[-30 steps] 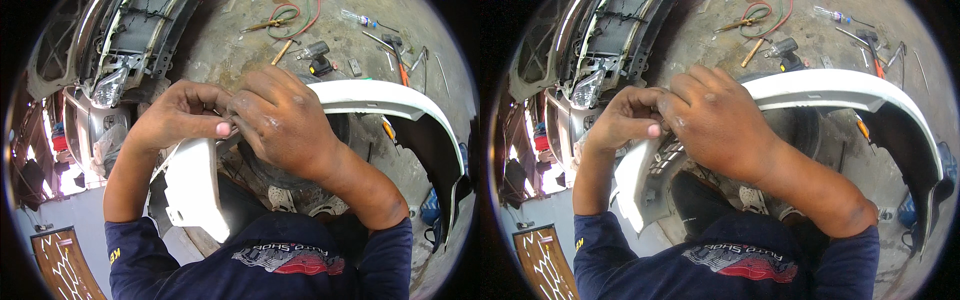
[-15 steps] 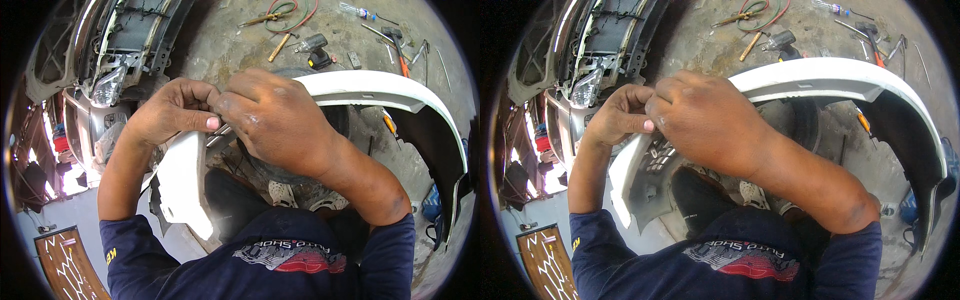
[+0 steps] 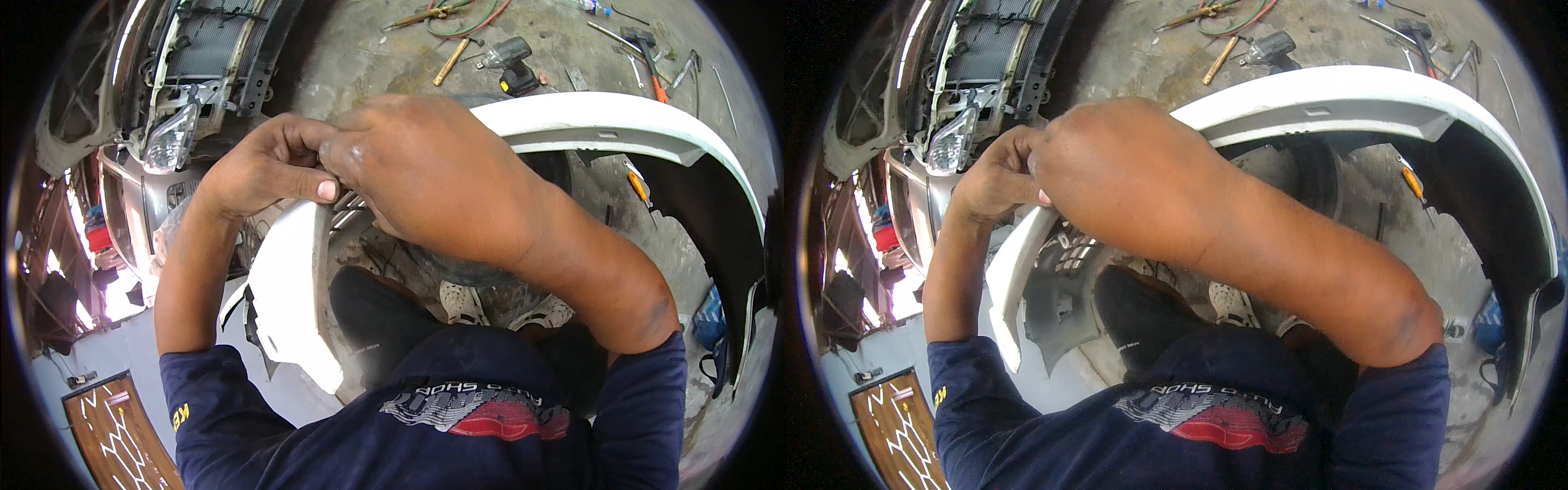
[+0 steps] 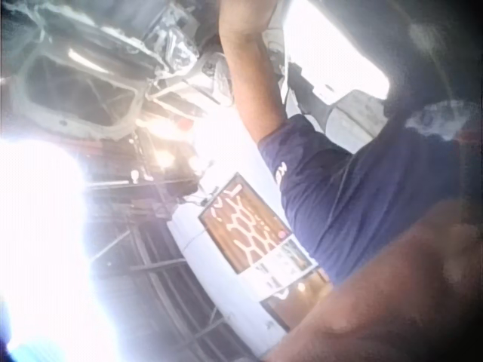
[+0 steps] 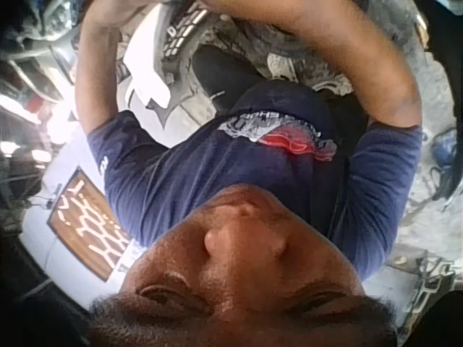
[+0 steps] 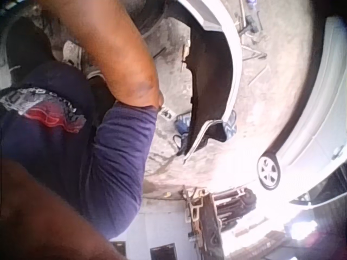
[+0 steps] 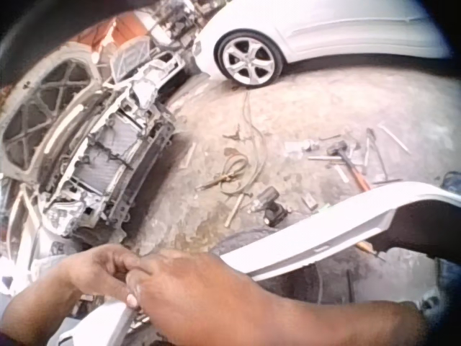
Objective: The person repairs a white car bumper by cutting and removing damaged plastic pieces using pliers while sitting in a garage environment.
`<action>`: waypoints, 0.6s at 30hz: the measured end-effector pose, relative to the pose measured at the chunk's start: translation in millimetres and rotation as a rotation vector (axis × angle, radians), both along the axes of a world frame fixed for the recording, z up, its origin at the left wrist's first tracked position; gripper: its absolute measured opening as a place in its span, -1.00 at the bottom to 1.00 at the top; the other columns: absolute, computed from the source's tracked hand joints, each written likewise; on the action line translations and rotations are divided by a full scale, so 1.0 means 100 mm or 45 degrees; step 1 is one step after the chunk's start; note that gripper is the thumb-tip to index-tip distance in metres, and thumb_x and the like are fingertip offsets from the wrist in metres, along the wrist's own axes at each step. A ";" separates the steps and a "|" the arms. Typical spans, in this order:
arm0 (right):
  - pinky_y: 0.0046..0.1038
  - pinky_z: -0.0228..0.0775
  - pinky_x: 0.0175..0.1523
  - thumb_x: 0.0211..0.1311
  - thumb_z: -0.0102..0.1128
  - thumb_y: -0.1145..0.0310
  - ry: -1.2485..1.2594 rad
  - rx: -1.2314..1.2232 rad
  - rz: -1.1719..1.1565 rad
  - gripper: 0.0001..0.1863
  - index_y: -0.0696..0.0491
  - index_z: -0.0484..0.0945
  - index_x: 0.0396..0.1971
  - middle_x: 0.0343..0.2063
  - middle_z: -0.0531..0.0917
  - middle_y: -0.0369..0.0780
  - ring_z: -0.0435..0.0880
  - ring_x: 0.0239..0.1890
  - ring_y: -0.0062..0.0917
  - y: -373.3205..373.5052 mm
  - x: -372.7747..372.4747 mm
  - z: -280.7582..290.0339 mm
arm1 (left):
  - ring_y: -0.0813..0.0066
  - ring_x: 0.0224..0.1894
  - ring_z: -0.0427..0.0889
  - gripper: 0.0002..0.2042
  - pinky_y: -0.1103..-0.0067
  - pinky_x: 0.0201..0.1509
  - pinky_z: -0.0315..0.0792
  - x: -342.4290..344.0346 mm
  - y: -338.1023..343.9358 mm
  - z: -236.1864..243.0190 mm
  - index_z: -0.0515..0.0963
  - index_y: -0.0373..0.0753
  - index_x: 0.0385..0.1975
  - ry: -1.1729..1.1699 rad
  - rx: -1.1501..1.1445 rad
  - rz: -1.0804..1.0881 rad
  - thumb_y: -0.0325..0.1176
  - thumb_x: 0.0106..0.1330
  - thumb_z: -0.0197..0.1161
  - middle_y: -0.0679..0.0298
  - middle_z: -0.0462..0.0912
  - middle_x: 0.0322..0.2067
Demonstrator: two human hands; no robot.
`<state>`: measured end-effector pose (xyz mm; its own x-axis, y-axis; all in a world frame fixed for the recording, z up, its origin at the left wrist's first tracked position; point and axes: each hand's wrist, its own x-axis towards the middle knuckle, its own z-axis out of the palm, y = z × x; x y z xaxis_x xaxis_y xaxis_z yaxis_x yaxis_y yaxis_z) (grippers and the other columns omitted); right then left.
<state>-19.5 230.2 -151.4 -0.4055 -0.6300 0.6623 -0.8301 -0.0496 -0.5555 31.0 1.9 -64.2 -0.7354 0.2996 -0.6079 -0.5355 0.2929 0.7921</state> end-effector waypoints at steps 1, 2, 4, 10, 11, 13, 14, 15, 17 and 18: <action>-0.14 0.66 -0.16 0.22 0.27 0.39 -0.002 0.019 -0.007 -0.83 0.16 0.74 -0.32 -0.38 0.78 -0.05 0.82 -0.27 -0.15 -0.02 -0.01 0.00 | 0.56 -0.24 0.77 -0.64 0.63 -0.09 0.62 0.00 -0.01 -0.01 0.71 -0.45 -0.02 0.005 -0.005 0.000 -0.49 0.20 0.56 0.18 0.83 -0.19; -0.14 0.66 -0.16 0.22 0.27 0.38 -0.003 0.028 -0.002 -0.82 0.16 0.75 -0.31 -0.37 0.79 -0.05 0.82 -0.28 -0.15 -0.04 -0.03 0.00 | 0.56 -0.23 0.77 -0.65 0.63 -0.08 0.62 0.01 -0.02 -0.01 0.71 -0.45 -0.02 0.010 -0.010 -0.002 -0.49 0.20 0.55 0.17 0.83 -0.17; -0.14 0.67 -0.18 0.22 0.28 0.38 -0.002 0.040 -0.005 -0.82 0.16 0.76 -0.30 -0.36 0.80 -0.06 0.83 -0.29 -0.14 -0.06 -0.06 0.02 | 0.55 -0.20 0.78 -0.63 0.61 -0.04 0.62 -0.01 -0.07 -0.01 0.70 -0.44 0.01 0.004 -0.029 -0.029 -0.51 0.20 0.55 0.18 0.83 -0.16; -0.19 0.69 -0.15 0.21 0.30 0.35 0.028 0.369 0.009 -0.78 0.08 0.81 -0.24 -0.36 0.82 -0.08 0.84 -0.25 -0.20 -0.15 -0.02 0.06 | 0.35 0.14 0.68 -0.40 0.43 0.33 0.47 -0.02 -0.12 0.05 0.51 -0.48 0.29 0.122 -0.320 -0.128 -0.41 0.24 0.50 0.08 0.73 0.06; -0.20 0.69 -0.14 0.21 0.29 0.36 0.030 0.364 0.015 -0.80 0.07 0.82 -0.26 -0.35 0.82 -0.09 0.85 -0.25 -0.21 -0.19 -0.01 0.07 | 0.30 0.22 0.63 -0.35 0.40 0.40 0.42 0.04 -0.16 0.06 0.46 -0.48 0.34 0.227 -0.295 -0.075 -0.39 0.25 0.48 0.04 0.68 0.12; -0.23 0.69 -0.14 0.21 0.27 0.36 0.033 0.360 0.022 -0.81 0.03 0.83 -0.31 -0.33 0.83 -0.10 0.85 -0.25 -0.24 -0.29 0.00 0.00 | 0.14 0.42 0.45 -0.22 0.29 0.55 0.25 0.16 -0.14 0.17 0.31 -0.49 0.44 0.284 -0.424 -0.038 -0.28 0.26 0.45 -0.07 0.49 0.33; -0.24 0.69 -0.14 0.21 0.26 0.36 0.032 0.314 -0.008 -0.82 0.01 0.83 -0.34 -0.33 0.83 -0.11 0.85 -0.25 -0.25 -0.33 0.01 -0.06 | 0.13 0.42 0.45 -0.20 0.28 0.55 0.24 0.28 -0.16 0.15 0.30 -0.49 0.45 0.307 -0.336 0.033 -0.28 0.23 0.45 -0.08 0.49 0.33; -0.24 0.69 -0.14 0.21 0.25 0.37 0.039 0.277 -0.046 -0.82 0.00 0.83 -0.36 -0.33 0.83 -0.12 0.85 -0.24 -0.27 -0.36 0.01 -0.12 | 0.12 0.42 0.46 -0.17 0.27 0.55 0.24 0.40 -0.21 0.04 0.29 -0.48 0.46 0.338 -0.238 0.099 -0.27 0.20 0.45 -0.09 0.49 0.33; -0.25 0.68 -0.13 0.21 0.23 0.37 0.026 0.246 -0.066 -0.82 -0.01 0.82 -0.39 -0.33 0.83 -0.13 0.85 -0.24 -0.28 -0.40 0.01 -0.14 | 0.07 0.45 0.43 -0.05 0.22 0.58 0.18 0.68 -0.29 0.02 0.22 -0.45 0.51 0.386 -0.167 0.170 -0.24 0.08 0.48 -0.11 0.46 0.37; -0.24 0.67 -0.12 0.20 0.23 0.38 0.006 0.256 -0.042 -0.82 -0.01 0.82 -0.40 -0.34 0.83 -0.14 0.84 -0.23 -0.28 -0.42 0.03 -0.11 | 0.06 0.51 0.37 0.00 0.21 0.60 0.14 0.83 -0.33 0.12 0.20 -0.44 0.53 0.448 -0.488 0.055 -0.24 0.03 0.49 -0.11 0.41 0.42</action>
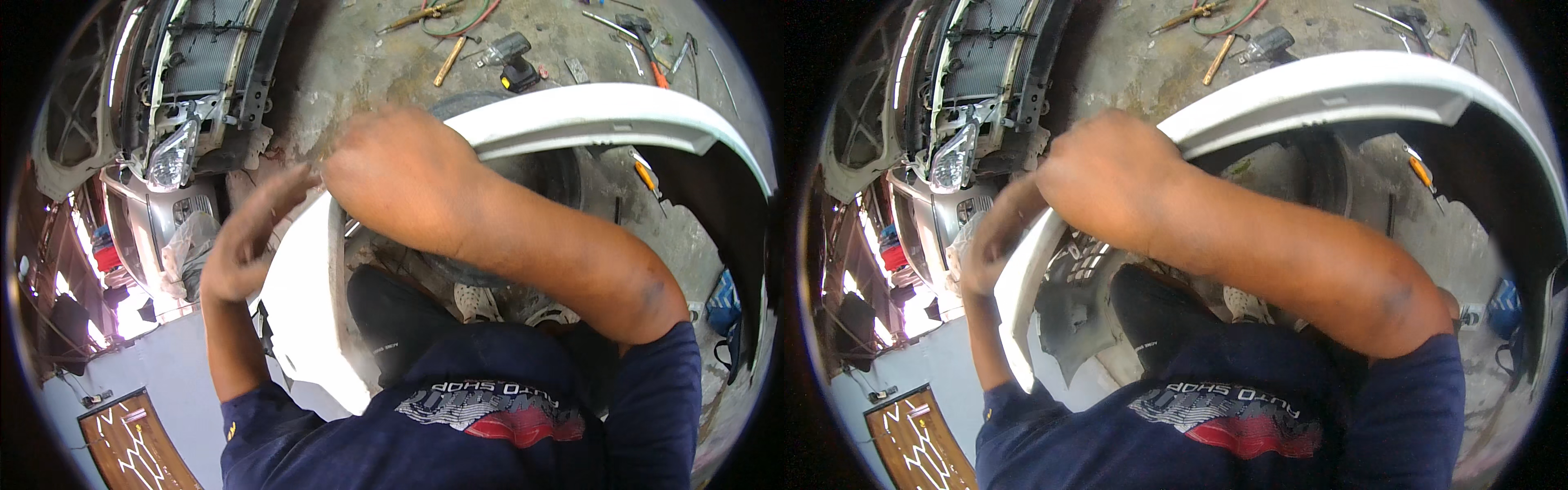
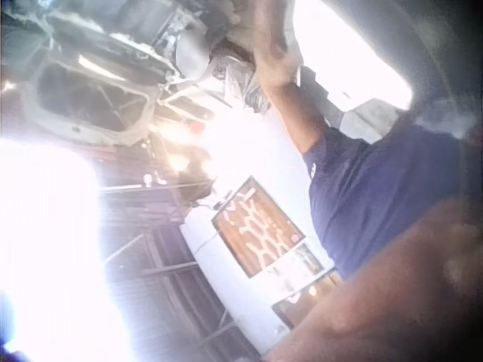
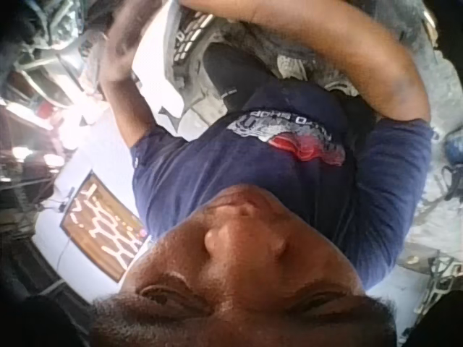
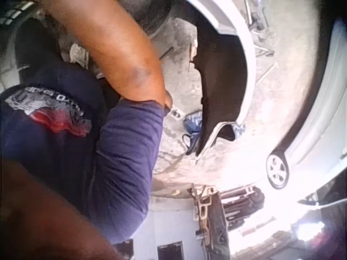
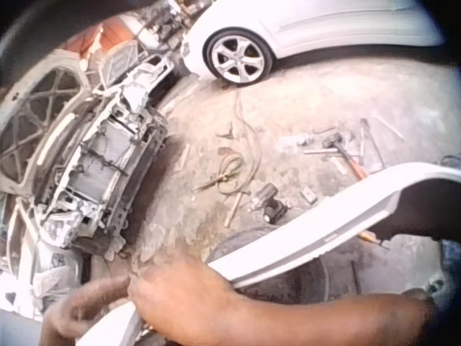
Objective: The person repairs a white car bumper by cutting and removing damaged plastic pieces using pliers while sitting in a garage environment.
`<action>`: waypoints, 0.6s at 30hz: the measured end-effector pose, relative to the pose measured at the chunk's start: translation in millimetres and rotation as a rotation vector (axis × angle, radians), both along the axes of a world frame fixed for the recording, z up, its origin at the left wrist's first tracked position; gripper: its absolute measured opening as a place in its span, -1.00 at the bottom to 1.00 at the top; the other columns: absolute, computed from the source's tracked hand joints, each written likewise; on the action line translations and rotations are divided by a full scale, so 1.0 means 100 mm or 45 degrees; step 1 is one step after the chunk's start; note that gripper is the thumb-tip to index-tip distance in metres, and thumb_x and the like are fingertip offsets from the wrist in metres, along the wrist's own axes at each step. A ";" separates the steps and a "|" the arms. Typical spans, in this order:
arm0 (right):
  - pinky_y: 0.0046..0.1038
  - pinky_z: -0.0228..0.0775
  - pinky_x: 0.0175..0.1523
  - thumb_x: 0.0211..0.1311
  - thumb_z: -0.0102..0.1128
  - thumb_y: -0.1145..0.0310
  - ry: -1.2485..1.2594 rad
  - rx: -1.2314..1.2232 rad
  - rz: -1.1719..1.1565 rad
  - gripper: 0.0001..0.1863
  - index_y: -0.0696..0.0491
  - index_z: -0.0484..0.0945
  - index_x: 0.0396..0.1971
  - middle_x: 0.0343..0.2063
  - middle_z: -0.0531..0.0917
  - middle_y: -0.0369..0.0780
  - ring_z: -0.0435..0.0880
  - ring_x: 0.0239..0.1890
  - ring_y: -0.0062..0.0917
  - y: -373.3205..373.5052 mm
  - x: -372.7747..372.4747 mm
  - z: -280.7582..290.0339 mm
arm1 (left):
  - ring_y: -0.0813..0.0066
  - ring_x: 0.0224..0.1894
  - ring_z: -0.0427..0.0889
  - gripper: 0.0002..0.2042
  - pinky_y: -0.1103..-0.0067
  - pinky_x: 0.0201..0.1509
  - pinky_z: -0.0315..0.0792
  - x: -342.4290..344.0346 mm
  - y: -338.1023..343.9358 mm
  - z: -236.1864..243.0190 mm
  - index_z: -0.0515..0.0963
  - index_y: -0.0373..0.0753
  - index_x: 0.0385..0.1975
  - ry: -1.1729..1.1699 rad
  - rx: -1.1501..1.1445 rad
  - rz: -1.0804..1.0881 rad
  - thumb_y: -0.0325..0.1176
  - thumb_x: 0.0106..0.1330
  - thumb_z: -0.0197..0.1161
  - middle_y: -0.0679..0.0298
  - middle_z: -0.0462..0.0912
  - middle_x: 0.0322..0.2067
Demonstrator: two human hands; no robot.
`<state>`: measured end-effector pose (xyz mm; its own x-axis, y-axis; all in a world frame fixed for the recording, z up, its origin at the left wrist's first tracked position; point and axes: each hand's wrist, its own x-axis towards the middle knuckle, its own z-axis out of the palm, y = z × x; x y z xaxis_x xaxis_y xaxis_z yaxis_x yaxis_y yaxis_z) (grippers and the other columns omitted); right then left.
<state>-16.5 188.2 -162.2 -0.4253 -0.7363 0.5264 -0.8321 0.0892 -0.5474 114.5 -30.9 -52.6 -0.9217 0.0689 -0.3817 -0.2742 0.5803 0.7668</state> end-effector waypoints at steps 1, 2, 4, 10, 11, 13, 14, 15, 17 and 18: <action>-0.24 0.67 -0.11 0.20 0.23 0.38 -0.012 0.041 0.006 -0.82 -0.01 0.82 -0.41 -0.34 0.82 -0.14 0.84 -0.23 -0.27 -0.02 0.01 0.01 | 0.05 0.53 0.34 0.01 0.20 0.60 0.13 0.10 0.03 -0.05 0.19 -0.46 0.53 0.064 -0.066 0.015 -0.22 0.02 0.50 -0.11 0.40 0.44; -0.24 0.64 -0.07 0.17 0.23 0.37 -0.017 0.057 0.016 -0.83 0.01 0.80 -0.43 -0.35 0.82 -0.14 0.82 -0.20 -0.27 -0.03 0.02 0.01 | 0.05 0.55 0.31 0.03 0.20 0.60 0.12 0.18 0.06 -0.11 0.18 -0.47 0.53 0.128 -0.130 0.030 -0.20 0.02 0.52 -0.11 0.38 0.46; -0.25 0.58 0.02 0.12 0.24 0.35 -0.030 0.060 0.052 -0.84 0.06 0.76 -0.47 -0.36 0.80 -0.13 0.78 -0.16 -0.27 -0.01 0.03 0.03 | -0.01 0.56 0.31 0.00 0.20 0.61 0.11 0.32 0.08 -0.15 0.25 -0.45 0.50 0.231 -0.416 -0.059 -0.12 0.04 0.54 -0.19 0.36 0.47; -0.24 0.59 -0.01 0.20 0.21 0.34 -0.029 0.216 0.101 -0.83 0.04 0.76 -0.42 -0.37 0.79 -0.13 0.79 -0.15 -0.28 -0.04 0.02 0.11 | 0.02 0.40 0.52 -0.35 0.24 0.46 0.35 0.48 0.27 -0.49 0.49 -0.38 0.26 0.452 -0.291 0.308 -0.20 0.20 0.52 -0.21 0.56 0.27; -0.24 0.59 -0.01 0.21 0.20 0.34 -0.042 0.227 0.111 -0.83 0.03 0.76 -0.41 -0.37 0.79 -0.13 0.79 -0.15 -0.28 -0.04 0.02 0.11 | 0.03 0.35 0.58 -0.43 0.25 0.42 0.41 0.51 0.29 -0.57 0.55 -0.37 0.20 0.447 -0.212 0.444 -0.24 0.24 0.51 -0.20 0.62 0.22; -0.21 0.61 -0.04 0.22 0.19 0.34 -0.042 0.104 0.062 -0.81 0.04 0.76 -0.41 -0.37 0.79 -0.11 0.79 -0.17 -0.25 -0.05 0.04 0.03 | 0.13 0.22 0.66 -0.59 0.32 0.33 0.50 0.52 0.36 -0.63 0.58 -0.38 0.08 0.514 -0.211 0.606 -0.32 0.31 0.46 -0.14 0.68 0.13; -0.20 0.62 -0.05 0.23 0.18 0.35 -0.044 0.042 0.036 -0.81 0.04 0.76 -0.40 -0.37 0.79 -0.10 0.79 -0.18 -0.23 -0.07 0.03 0.00 | 0.19 0.16 0.70 -0.66 0.36 0.28 0.54 0.47 0.37 -0.63 0.60 -0.38 0.02 0.581 -0.261 0.629 -0.35 0.34 0.44 -0.10 0.72 0.09; -0.19 0.63 -0.04 0.23 0.20 0.35 -0.093 0.094 0.045 -0.81 0.02 0.79 -0.37 -0.33 0.80 -0.09 0.80 -0.15 -0.22 -0.08 0.02 0.02 | 0.24 0.09 0.75 -0.74 0.39 0.23 0.59 0.46 0.39 -0.62 0.62 -0.39 -0.04 0.636 -0.318 0.643 -0.39 0.38 0.42 -0.07 0.75 0.04; -0.17 0.66 -0.01 0.23 0.24 0.36 -0.213 0.204 0.078 -0.80 -0.01 0.84 -0.31 -0.26 0.82 -0.08 0.82 -0.09 -0.20 -0.16 -0.03 0.08 | 0.32 0.06 0.73 -0.81 0.45 0.22 0.58 0.43 0.33 -0.70 0.60 -0.40 -0.10 0.810 -0.262 0.551 -0.42 0.44 0.35 -0.04 0.76 0.03; -0.15 0.66 -0.03 0.20 0.25 0.39 -0.216 0.179 0.075 -0.83 0.03 0.81 -0.34 -0.29 0.81 -0.07 0.82 -0.13 -0.18 -0.21 -0.07 0.10 | 0.34 0.06 0.72 -0.79 0.48 0.23 0.56 0.41 0.35 -0.63 0.59 -0.38 -0.09 0.777 -0.335 0.572 -0.38 0.45 0.36 -0.03 0.75 0.04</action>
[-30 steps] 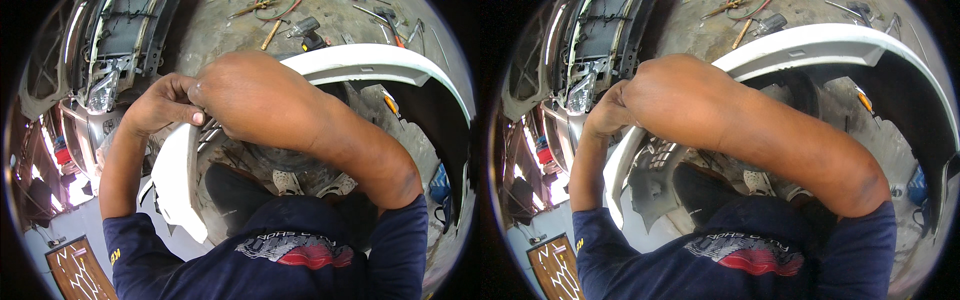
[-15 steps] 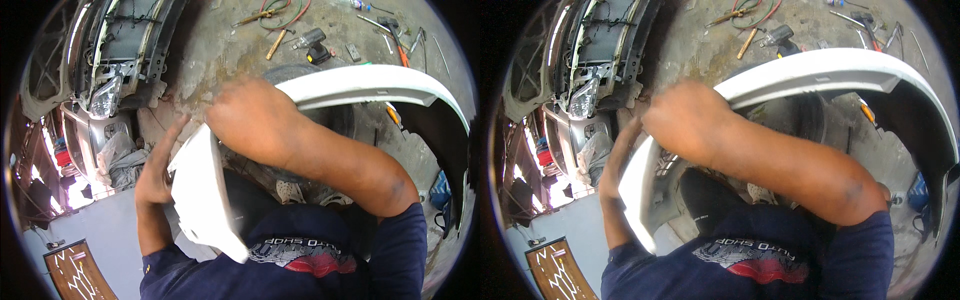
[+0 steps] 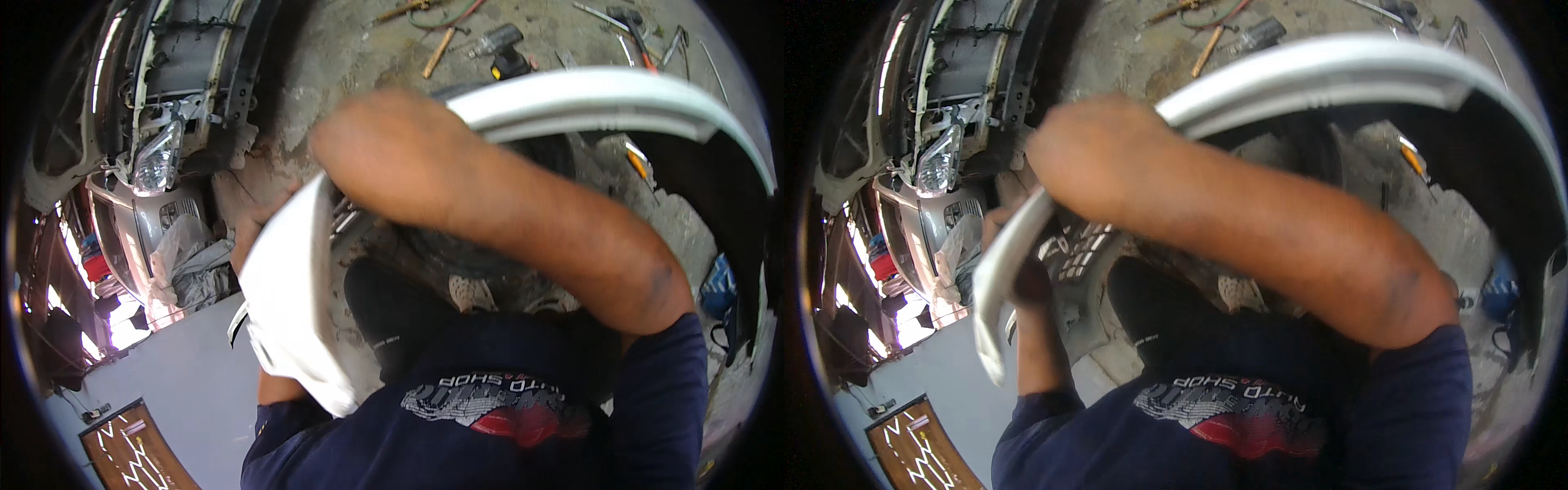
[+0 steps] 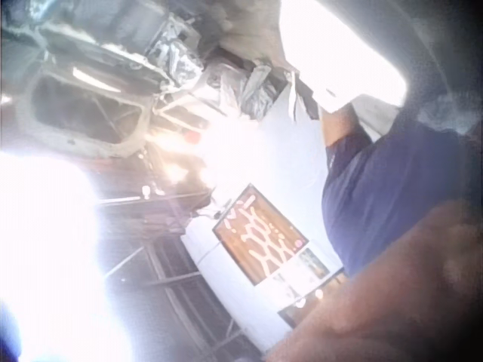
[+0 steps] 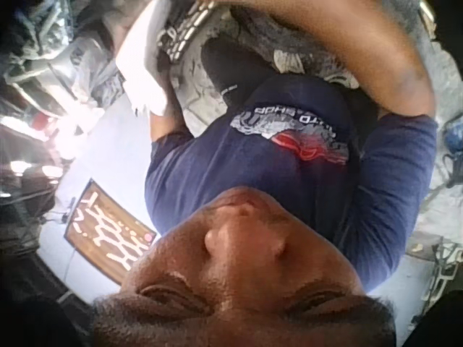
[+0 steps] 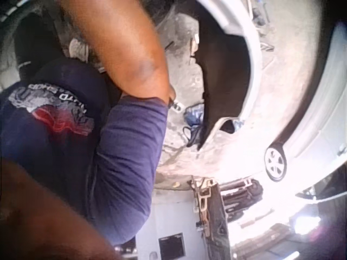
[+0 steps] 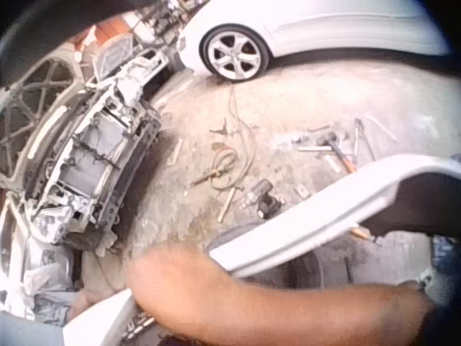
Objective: The person repairs a white car bumper by cutting and removing damaged plastic pieces using pliers while sitting in a garage environment.
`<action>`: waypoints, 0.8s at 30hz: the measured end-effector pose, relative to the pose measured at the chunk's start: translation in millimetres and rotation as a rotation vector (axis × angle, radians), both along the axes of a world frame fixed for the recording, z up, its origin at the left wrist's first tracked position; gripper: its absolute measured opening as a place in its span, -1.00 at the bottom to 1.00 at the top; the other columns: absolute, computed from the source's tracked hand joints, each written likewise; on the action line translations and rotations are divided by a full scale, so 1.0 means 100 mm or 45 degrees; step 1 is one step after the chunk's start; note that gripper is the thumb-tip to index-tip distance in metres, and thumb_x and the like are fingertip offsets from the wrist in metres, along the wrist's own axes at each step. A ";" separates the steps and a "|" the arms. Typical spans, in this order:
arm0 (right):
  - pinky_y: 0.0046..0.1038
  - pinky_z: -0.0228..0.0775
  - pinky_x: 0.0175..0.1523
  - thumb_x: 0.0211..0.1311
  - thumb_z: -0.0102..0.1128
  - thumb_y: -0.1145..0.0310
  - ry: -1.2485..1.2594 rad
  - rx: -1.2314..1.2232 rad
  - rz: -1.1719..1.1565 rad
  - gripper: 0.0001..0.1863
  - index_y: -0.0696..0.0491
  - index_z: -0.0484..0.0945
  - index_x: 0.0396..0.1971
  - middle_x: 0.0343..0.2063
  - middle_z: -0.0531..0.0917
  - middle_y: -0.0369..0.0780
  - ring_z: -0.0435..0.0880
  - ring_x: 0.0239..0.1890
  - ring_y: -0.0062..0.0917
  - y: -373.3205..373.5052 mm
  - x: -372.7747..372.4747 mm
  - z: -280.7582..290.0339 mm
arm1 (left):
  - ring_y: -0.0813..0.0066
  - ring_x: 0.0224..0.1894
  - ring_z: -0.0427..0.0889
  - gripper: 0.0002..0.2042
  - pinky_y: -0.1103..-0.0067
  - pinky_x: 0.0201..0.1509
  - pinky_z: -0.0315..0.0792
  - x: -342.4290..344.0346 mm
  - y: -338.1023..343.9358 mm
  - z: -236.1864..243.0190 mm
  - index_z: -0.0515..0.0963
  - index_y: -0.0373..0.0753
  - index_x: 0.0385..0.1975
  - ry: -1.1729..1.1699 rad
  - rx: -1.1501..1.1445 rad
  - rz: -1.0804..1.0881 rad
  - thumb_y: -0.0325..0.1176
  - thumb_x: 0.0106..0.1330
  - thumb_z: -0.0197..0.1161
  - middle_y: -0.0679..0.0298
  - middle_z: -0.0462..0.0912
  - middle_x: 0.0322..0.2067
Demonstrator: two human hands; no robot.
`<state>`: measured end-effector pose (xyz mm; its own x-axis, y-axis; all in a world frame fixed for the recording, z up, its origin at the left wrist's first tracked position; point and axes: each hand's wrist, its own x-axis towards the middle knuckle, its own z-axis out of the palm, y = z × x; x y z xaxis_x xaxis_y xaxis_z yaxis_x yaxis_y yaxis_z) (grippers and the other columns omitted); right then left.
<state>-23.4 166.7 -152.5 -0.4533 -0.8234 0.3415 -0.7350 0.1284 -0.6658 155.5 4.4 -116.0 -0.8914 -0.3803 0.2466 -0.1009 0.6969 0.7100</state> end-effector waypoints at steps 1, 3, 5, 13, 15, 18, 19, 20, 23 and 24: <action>-0.13 0.66 -0.06 0.17 0.27 0.41 0.000 -0.017 -0.011 -0.85 0.07 0.79 -0.36 -0.33 0.80 -0.06 0.82 -0.17 -0.16 -0.05 -0.06 -0.01 | 0.32 0.09 0.71 -0.77 0.48 0.26 0.54 -0.03 0.02 0.04 0.59 -0.39 -0.06 -0.004 -0.023 0.007 -0.36 0.46 0.35 -0.03 0.73 0.08; -0.12 0.66 -0.07 0.11 0.31 0.45 -0.012 0.105 -0.036 -0.86 0.12 0.77 -0.36 -0.37 0.79 -0.04 0.81 -0.19 -0.14 -0.12 -0.20 0.01 | 0.19 0.16 0.70 -0.56 0.41 0.25 0.54 -0.01 -0.35 -0.20 0.47 -0.31 0.24 0.003 -0.561 -0.009 -0.49 0.34 0.26 -0.02 0.67 0.19; -0.16 0.66 0.00 0.11 0.39 0.38 0.036 0.370 0.020 -0.78 0.04 0.81 -0.21 -0.22 0.81 -0.11 0.81 -0.11 -0.19 -0.19 -0.30 0.27 | 0.06 0.11 0.76 -0.25 0.36 0.12 0.61 0.16 -0.83 -0.31 0.34 -0.22 0.51 0.078 -1.459 -0.020 -0.65 0.20 0.15 -0.01 0.67 0.22; -0.21 0.67 0.06 0.19 0.43 0.35 0.552 0.538 0.087 -0.70 -0.06 0.85 -0.07 -0.05 0.83 -0.16 0.82 -0.04 -0.27 -0.73 -0.40 0.12 | 0.09 -0.19 0.82 -0.14 0.39 -0.12 0.66 0.03 -0.94 -0.27 0.35 -0.13 0.53 0.158 -1.380 -0.006 -0.77 0.08 0.14 -0.09 0.75 0.07; -0.21 0.67 0.05 0.19 0.42 0.35 0.422 0.475 0.009 -0.71 -0.06 0.85 -0.07 -0.07 0.83 -0.14 0.82 -0.06 -0.28 -0.70 -0.36 0.09 | 0.09 -0.20 0.82 -0.13 0.41 -0.11 0.66 0.01 -0.90 -0.27 0.35 -0.11 0.53 0.189 -1.370 -0.023 -0.77 0.08 0.15 -0.10 0.75 0.08; -0.20 0.68 0.04 0.19 0.42 0.35 0.427 0.485 -0.050 -0.70 -0.06 0.85 -0.06 -0.09 0.83 -0.13 0.84 -0.08 -0.29 -0.73 -0.36 0.09 | 0.03 -0.18 0.82 -0.14 0.37 -0.11 0.67 0.02 -0.89 -0.24 0.36 -0.04 0.53 0.161 -1.346 -0.018 -0.76 0.11 0.16 -0.09 0.75 0.06; -0.20 0.68 0.04 0.19 0.43 0.35 0.461 0.506 -0.059 -0.70 -0.06 0.85 -0.06 -0.09 0.83 -0.13 0.84 -0.08 -0.29 -0.75 -0.36 0.09 | 0.02 -0.16 0.82 -0.15 0.35 -0.10 0.67 0.05 -0.90 -0.25 0.36 -0.03 0.52 0.131 -1.347 0.020 -0.75 0.12 0.17 -0.08 0.76 0.05; -0.19 0.68 0.05 0.19 0.43 0.35 0.453 0.503 -0.050 -0.70 -0.06 0.85 -0.05 -0.08 0.83 -0.13 0.84 -0.08 -0.30 -0.75 -0.35 0.08 | 0.07 -0.11 0.79 -0.28 0.35 -0.03 0.63 0.05 -0.86 -0.26 0.40 -0.10 0.46 0.126 -1.239 0.083 -0.67 0.20 0.18 -0.05 0.75 0.05; -0.18 0.68 0.06 0.20 0.42 0.35 0.463 0.493 -0.036 -0.70 -0.07 0.85 -0.04 -0.07 0.83 -0.12 0.83 -0.05 -0.30 -0.74 -0.38 0.07 | 0.28 0.07 0.65 -0.66 0.37 0.24 0.48 -0.02 -0.65 -0.33 0.55 -0.38 0.20 0.174 -0.779 0.267 -0.36 0.53 0.20 0.06 0.69 0.08; -0.18 0.67 0.07 0.20 0.42 0.35 0.479 0.489 -0.032 -0.69 -0.07 0.85 -0.04 -0.06 0.83 -0.12 0.83 -0.04 -0.30 -0.74 -0.36 0.06 | 0.34 0.11 0.62 -0.66 0.37 0.31 0.44 -0.03 -0.61 -0.34 0.59 -0.46 0.14 0.196 -0.647 0.308 -0.28 0.62 0.20 0.08 0.67 0.09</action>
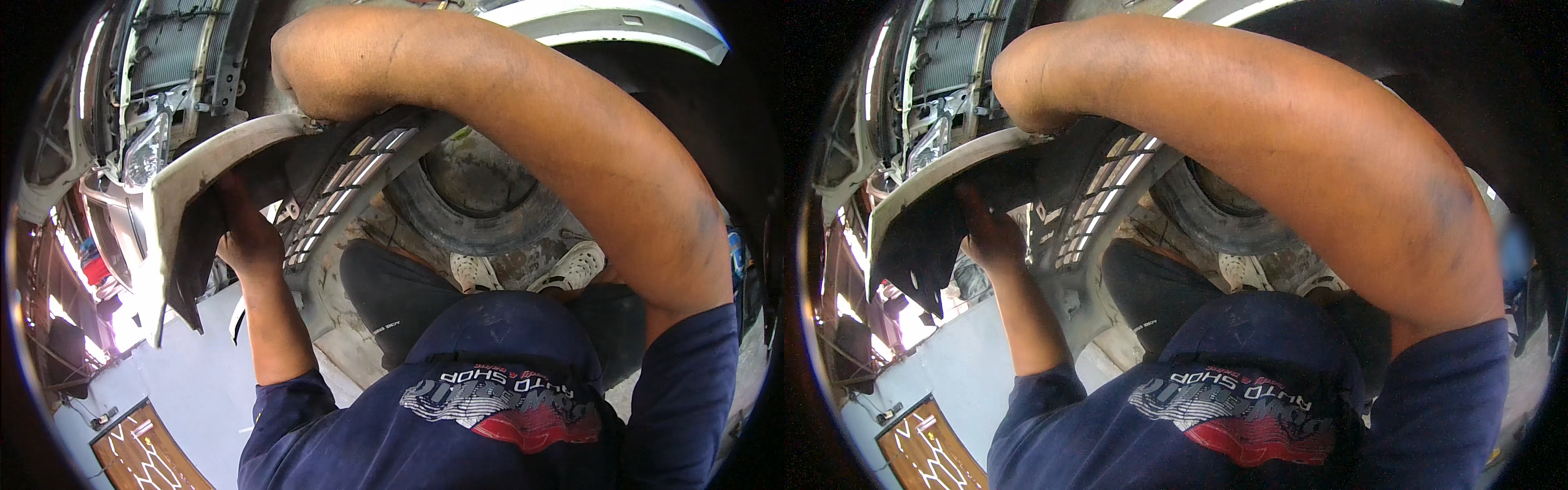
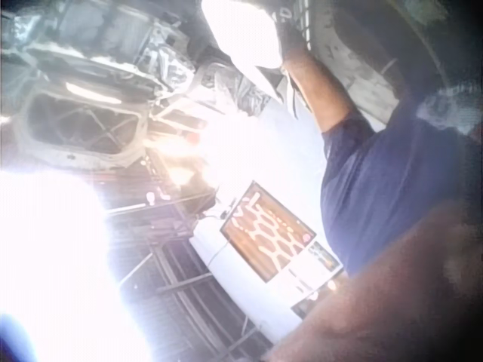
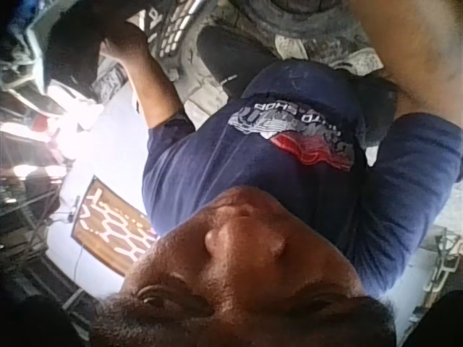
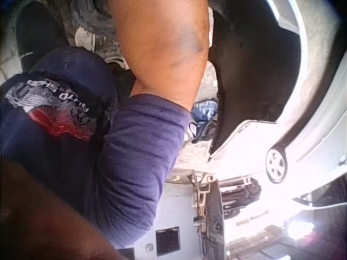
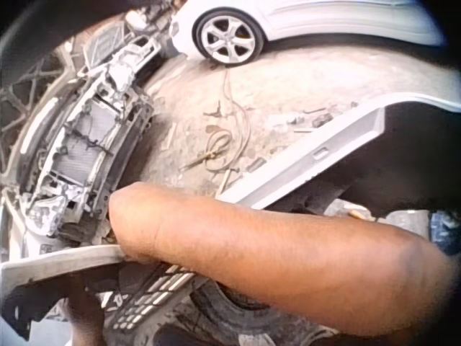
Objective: The person repairs a white car bumper by cutting and removing damaged plastic pieces using pliers while sitting in a garage environment.
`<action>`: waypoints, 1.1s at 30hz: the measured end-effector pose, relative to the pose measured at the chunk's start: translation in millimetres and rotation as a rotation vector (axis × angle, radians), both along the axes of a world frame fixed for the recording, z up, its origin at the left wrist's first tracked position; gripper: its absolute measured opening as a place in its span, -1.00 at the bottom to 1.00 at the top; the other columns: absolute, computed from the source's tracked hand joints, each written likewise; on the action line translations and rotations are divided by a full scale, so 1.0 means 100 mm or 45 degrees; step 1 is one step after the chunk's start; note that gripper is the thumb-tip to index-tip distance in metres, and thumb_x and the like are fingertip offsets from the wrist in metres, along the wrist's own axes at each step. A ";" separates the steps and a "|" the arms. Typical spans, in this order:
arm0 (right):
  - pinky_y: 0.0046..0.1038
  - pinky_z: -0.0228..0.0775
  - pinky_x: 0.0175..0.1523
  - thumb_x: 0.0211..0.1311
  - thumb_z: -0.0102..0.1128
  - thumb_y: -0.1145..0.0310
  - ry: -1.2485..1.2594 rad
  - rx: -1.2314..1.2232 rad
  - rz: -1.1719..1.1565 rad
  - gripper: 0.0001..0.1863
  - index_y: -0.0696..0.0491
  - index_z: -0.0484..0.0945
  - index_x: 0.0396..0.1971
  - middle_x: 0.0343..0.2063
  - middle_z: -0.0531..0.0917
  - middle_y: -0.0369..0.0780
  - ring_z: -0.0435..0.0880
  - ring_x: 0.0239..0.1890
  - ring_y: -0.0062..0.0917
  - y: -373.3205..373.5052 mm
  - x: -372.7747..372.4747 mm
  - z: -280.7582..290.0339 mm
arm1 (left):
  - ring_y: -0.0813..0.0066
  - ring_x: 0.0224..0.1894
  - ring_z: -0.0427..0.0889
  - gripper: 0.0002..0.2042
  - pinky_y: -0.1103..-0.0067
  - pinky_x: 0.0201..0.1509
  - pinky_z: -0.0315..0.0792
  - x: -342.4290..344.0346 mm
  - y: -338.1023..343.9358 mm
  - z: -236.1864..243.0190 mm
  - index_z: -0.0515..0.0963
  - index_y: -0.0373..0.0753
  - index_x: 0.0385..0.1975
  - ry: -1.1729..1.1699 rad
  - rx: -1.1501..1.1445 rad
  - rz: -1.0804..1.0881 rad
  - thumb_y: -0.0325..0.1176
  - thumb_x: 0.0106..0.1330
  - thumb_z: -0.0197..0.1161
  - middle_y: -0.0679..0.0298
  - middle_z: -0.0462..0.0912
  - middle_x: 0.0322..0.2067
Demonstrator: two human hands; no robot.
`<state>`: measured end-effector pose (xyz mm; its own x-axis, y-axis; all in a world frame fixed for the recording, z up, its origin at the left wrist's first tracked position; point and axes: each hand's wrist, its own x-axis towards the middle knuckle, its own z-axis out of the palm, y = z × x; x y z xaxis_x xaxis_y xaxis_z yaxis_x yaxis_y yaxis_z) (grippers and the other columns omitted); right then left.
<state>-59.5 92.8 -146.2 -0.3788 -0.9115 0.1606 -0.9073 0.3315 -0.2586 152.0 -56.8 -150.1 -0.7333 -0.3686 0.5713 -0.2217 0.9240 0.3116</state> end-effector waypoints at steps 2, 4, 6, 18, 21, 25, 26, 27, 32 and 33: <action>-0.18 0.67 0.08 0.20 0.42 0.36 -0.021 -0.023 -0.010 -0.68 -0.07 0.84 -0.03 -0.05 0.82 -0.12 0.83 -0.03 -0.30 0.02 0.00 -0.01 | 0.34 0.11 0.62 -0.66 0.37 0.31 0.43 -0.01 0.00 0.00 0.59 -0.45 0.14 0.027 0.053 -0.028 -0.28 0.61 0.21 0.08 0.67 0.09; -0.18 0.66 0.09 0.20 0.42 0.36 -0.095 -0.063 -0.039 -0.68 -0.07 0.84 -0.02 -0.03 0.82 -0.12 0.82 -0.02 -0.29 0.03 0.01 -0.02 | 0.35 0.12 0.61 -0.67 0.37 0.31 0.42 -0.01 -0.03 0.01 0.59 -0.45 0.13 0.038 0.034 -0.075 -0.29 0.61 0.20 0.09 0.67 0.10; -0.19 0.65 0.09 0.21 0.42 0.36 -0.115 -0.021 -0.021 -0.68 -0.07 0.84 -0.02 -0.03 0.82 -0.13 0.82 -0.02 -0.29 0.08 0.00 0.00 | 0.35 0.13 0.61 -0.68 0.37 0.32 0.42 0.00 -0.06 0.00 0.58 -0.45 0.14 0.018 0.007 -0.116 -0.30 0.62 0.20 0.08 0.67 0.10; -0.18 0.66 0.04 0.25 0.38 0.34 0.069 -0.120 0.062 -0.70 -0.03 0.83 -0.03 -0.05 0.82 -0.12 0.82 -0.04 -0.25 0.00 0.02 0.02 | 0.27 0.08 0.69 -0.41 0.37 0.24 0.53 0.05 -0.27 0.01 0.38 -0.14 0.46 -0.102 -0.169 -0.130 -0.49 0.41 0.32 0.01 0.69 0.15; -0.16 0.66 -0.02 0.21 0.35 0.40 -0.109 0.008 0.055 -0.72 -0.01 0.84 -0.07 -0.09 0.81 -0.07 0.82 -0.07 -0.22 0.11 -0.07 0.03 | 0.14 -0.04 0.76 -0.19 0.33 0.09 0.63 0.03 -0.35 -0.01 0.27 0.07 0.56 -0.209 -0.688 -0.168 -0.65 0.29 0.27 -0.05 0.73 0.09; -0.28 0.60 0.14 0.13 0.46 0.30 -0.531 0.116 0.300 -0.55 -0.03 0.70 0.07 0.00 0.74 -0.02 0.77 0.00 -0.19 0.77 -0.20 0.51 | 0.12 -0.13 0.76 -0.26 0.33 -0.08 0.64 0.17 -0.27 0.08 0.28 0.01 0.54 -0.307 -0.696 -0.113 -0.50 0.31 0.28 -0.02 0.75 0.00; -0.27 0.60 0.11 0.11 0.44 0.34 -0.537 -0.104 0.258 -0.60 -0.01 0.71 0.00 -0.07 0.74 -0.03 0.77 -0.04 -0.17 0.92 -0.13 0.39 | 0.17 -0.13 0.75 -0.31 0.35 -0.08 0.63 0.16 -0.13 0.08 0.31 -0.04 0.52 -0.318 -0.433 -0.063 -0.41 0.35 0.31 0.00 0.75 0.00; -0.24 0.60 0.03 0.11 0.41 0.40 -0.350 -0.514 0.206 -0.72 0.00 0.74 -0.13 -0.17 0.74 -0.08 0.76 -0.10 -0.17 1.03 0.07 0.15 | 0.21 -0.13 0.73 -0.35 0.38 -0.09 0.62 0.22 0.03 0.13 0.34 -0.09 0.50 -0.326 -0.151 0.007 -0.33 0.38 0.33 0.03 0.74 -0.01; -0.27 0.62 -0.18 0.14 0.44 0.45 -0.591 -0.745 -0.022 -0.86 0.01 0.72 -0.28 -0.34 0.69 -0.20 0.75 -0.27 -0.26 1.65 0.80 -0.32 | 0.47 -0.09 0.60 -0.62 0.54 0.03 0.53 0.25 1.05 0.35 0.52 -0.35 0.01 -0.189 0.637 -0.006 -0.26 0.35 0.45 0.22 0.56 -0.15; -0.25 0.63 -0.16 0.16 0.41 0.44 -0.683 -0.810 -0.045 -0.86 0.02 0.72 -0.26 -0.35 0.68 -0.18 0.76 -0.26 -0.24 1.64 0.87 -0.44 | 0.45 -0.07 0.60 -0.60 0.53 0.04 0.54 0.32 1.14 0.31 0.52 -0.35 0.03 -0.233 0.764 -0.023 -0.22 0.37 0.43 0.21 0.56 -0.12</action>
<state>27.3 257.3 -190.6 -0.5771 -0.6940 0.4306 -0.5994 0.0017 -0.8005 183.8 57.2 -118.6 -0.8089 -0.5726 0.1333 -0.3062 0.6038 0.7360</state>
